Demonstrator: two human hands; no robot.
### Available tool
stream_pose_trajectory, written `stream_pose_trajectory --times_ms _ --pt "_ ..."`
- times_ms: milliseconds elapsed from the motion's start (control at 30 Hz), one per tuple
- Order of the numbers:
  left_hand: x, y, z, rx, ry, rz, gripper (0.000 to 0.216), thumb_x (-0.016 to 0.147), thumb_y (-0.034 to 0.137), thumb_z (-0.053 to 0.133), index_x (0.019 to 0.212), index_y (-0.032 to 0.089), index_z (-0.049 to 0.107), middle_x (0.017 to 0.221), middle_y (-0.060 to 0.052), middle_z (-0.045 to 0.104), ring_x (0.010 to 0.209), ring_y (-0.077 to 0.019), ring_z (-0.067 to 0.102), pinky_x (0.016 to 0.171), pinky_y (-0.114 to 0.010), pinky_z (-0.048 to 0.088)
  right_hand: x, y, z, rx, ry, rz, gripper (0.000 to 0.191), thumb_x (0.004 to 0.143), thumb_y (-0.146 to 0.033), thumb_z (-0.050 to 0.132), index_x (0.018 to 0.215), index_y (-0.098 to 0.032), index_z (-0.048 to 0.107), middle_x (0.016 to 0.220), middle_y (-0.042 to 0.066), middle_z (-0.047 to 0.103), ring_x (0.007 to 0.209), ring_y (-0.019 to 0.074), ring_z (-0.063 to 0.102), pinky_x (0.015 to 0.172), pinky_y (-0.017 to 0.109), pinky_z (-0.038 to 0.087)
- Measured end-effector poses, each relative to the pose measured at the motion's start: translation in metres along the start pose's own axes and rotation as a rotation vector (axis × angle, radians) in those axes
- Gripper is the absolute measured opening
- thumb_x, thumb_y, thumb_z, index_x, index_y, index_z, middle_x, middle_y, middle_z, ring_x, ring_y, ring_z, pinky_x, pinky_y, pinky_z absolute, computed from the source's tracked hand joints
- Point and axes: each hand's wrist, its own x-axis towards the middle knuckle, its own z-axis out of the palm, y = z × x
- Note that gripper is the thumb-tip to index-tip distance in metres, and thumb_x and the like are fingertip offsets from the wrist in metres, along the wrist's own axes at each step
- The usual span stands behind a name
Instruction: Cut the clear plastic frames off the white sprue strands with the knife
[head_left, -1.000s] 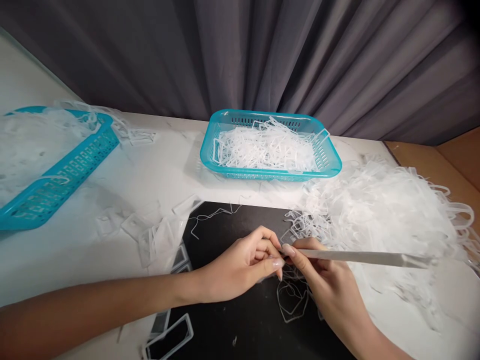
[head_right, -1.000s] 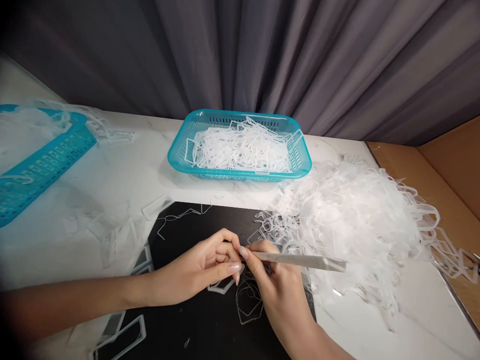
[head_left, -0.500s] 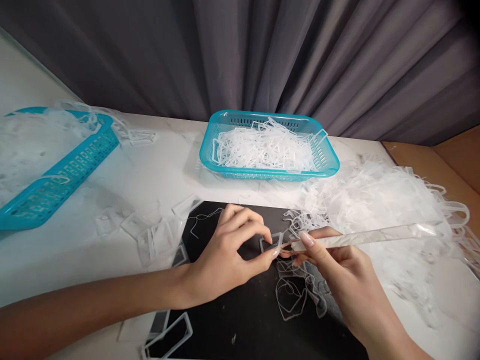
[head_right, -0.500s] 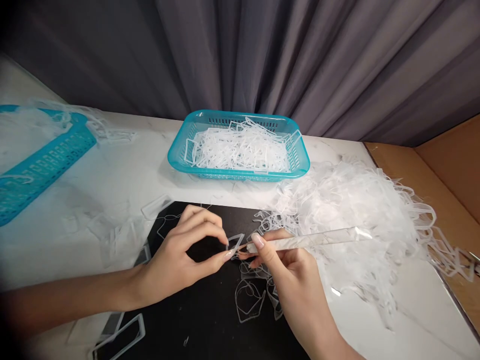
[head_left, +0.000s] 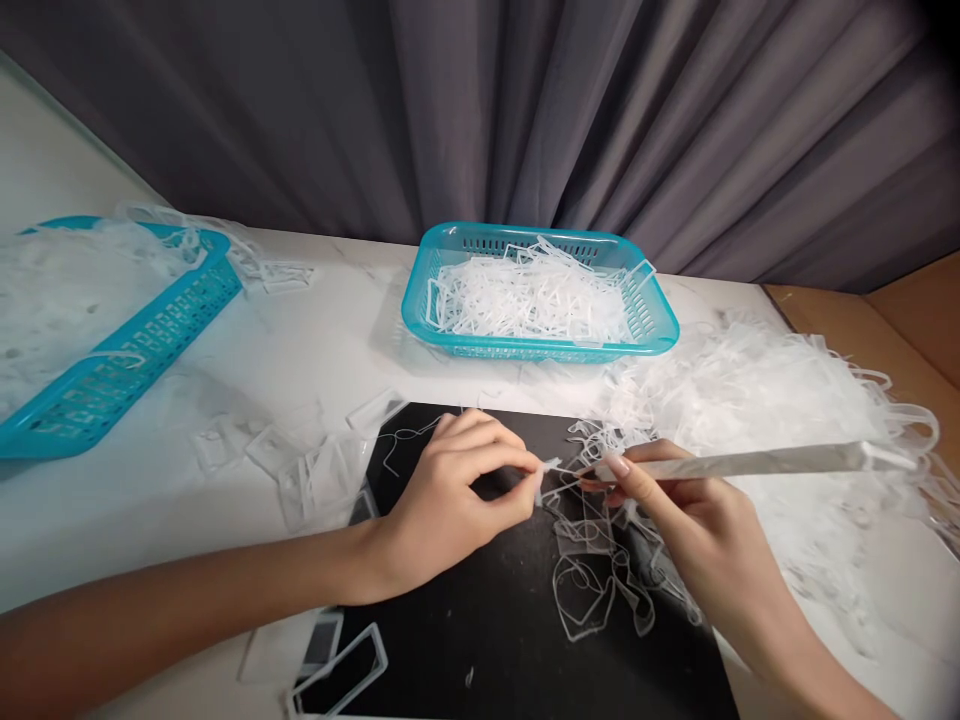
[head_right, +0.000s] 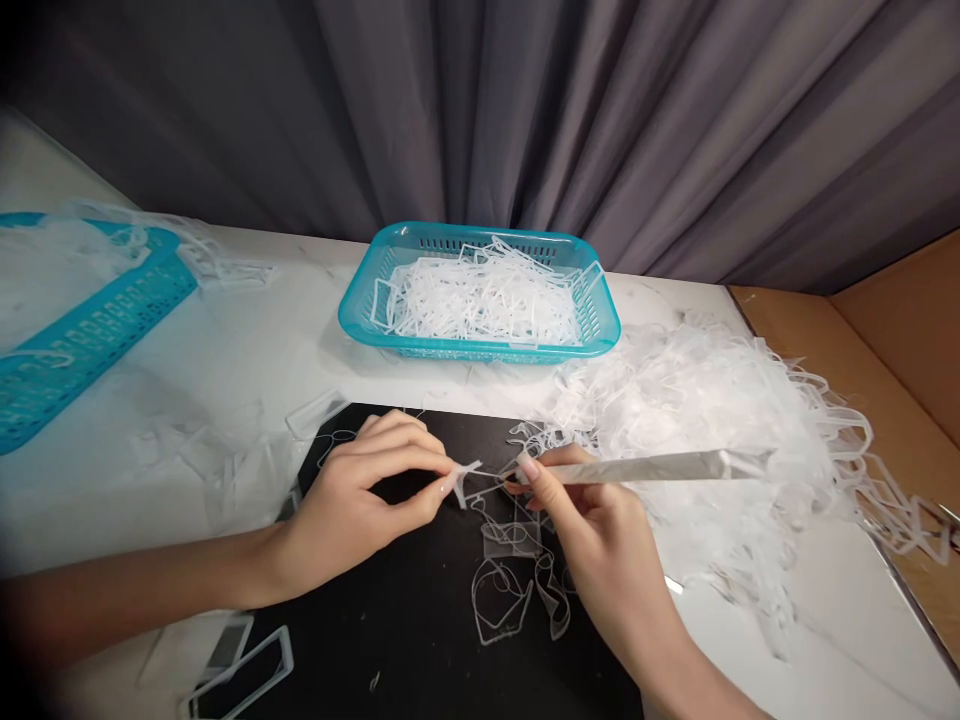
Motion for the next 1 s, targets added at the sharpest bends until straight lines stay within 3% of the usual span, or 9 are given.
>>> stream_pose_trajectory --times_ms 133,267,400,500,600,767,833,1000 --pt "0.01 0.002 -0.013 -0.099 0.115 -0.061 0.009 0.078 0.016 0.06 0.073 0.021 0.064 0.076 0.0 0.066 0.076 -0.0158 0.058 0.077 -0.031 0.043 0.015 0.006 -0.012 -0.09 -0.015 -0.007 0.035 0.082 -0.047 0.054 0.063 -0.022 0.069 0.08 0.005 0.066 0.073 0.0187 0.062 0.065 0.03 0.048" --pt "0.019 0.0 -0.024 -0.245 0.165 -0.262 0.007 0.08 0.021 0.06 0.076 0.02 0.065 0.083 0.001 0.065 0.08 -0.0143 0.058 0.072 -0.025 0.042 0.021 0.009 -0.018 -0.15 -0.044 -0.005 0.04 0.081 -0.051 0.053 0.059 -0.021 0.068 0.081 0.006 0.068 0.073 0.0211 0.063 0.063 0.033 0.046" --pt "0.025 -0.006 -0.027 -0.407 0.219 -0.398 0.011 0.081 0.03 0.062 0.082 0.02 0.068 0.086 0.001 0.066 0.086 -0.0145 0.057 0.077 -0.024 0.041 0.019 0.008 -0.019 -0.135 -0.128 0.052 0.043 0.078 -0.055 0.056 0.054 -0.021 0.066 0.08 0.009 0.07 0.078 0.0251 0.065 0.061 0.034 0.048" --pt "0.026 -0.007 -0.025 -0.548 0.241 -0.459 0.012 0.081 0.03 0.062 0.083 0.02 0.067 0.088 0.001 0.065 0.087 -0.0134 0.056 0.078 -0.022 0.041 0.015 0.004 -0.017 -0.056 -0.222 0.086 0.04 0.078 -0.052 0.057 0.054 -0.021 0.064 0.075 0.007 0.07 0.076 0.0227 0.066 0.063 0.031 0.05" --pt "0.023 -0.004 -0.02 -0.637 0.123 -0.52 0.013 0.084 0.03 0.057 0.083 0.019 0.064 0.088 0.001 0.065 0.083 -0.0122 0.055 0.074 -0.021 0.041 0.012 -0.001 -0.016 -0.01 -0.238 0.049 0.036 0.08 -0.048 0.057 0.057 -0.022 0.064 0.077 0.005 0.069 0.075 0.0194 0.065 0.062 0.027 0.051" --pt "0.013 0.003 -0.011 -0.801 -0.138 -0.521 0.01 0.087 0.026 0.054 0.085 0.017 0.057 0.09 -0.002 0.069 0.085 -0.0131 0.062 0.078 -0.024 0.045 0.006 -0.005 -0.019 -0.021 -0.093 -0.002 0.026 0.079 -0.048 0.059 0.077 -0.024 0.071 0.097 0.005 0.068 0.094 0.0227 0.063 0.076 0.028 0.05" --pt "0.01 0.005 -0.01 -0.809 -0.172 -0.524 0.008 0.087 0.025 0.054 0.086 0.017 0.057 0.091 -0.003 0.07 0.087 -0.0134 0.064 0.082 -0.024 0.045 0.004 -0.007 -0.02 0.007 -0.04 0.025 0.028 0.078 -0.049 0.061 0.083 -0.024 0.072 0.103 0.005 0.068 0.1 0.024 0.061 0.078 0.029 0.05" --pt "0.006 0.005 -0.008 -0.788 -0.195 -0.541 0.009 0.087 0.027 0.056 0.087 0.018 0.057 0.09 -0.002 0.071 0.088 -0.0134 0.066 0.083 -0.023 0.047 0.001 -0.012 -0.014 0.094 -0.026 0.019 0.025 0.077 -0.046 0.062 0.074 -0.023 0.07 0.103 0.005 0.069 0.1 0.022 0.063 0.08 0.026 0.051"
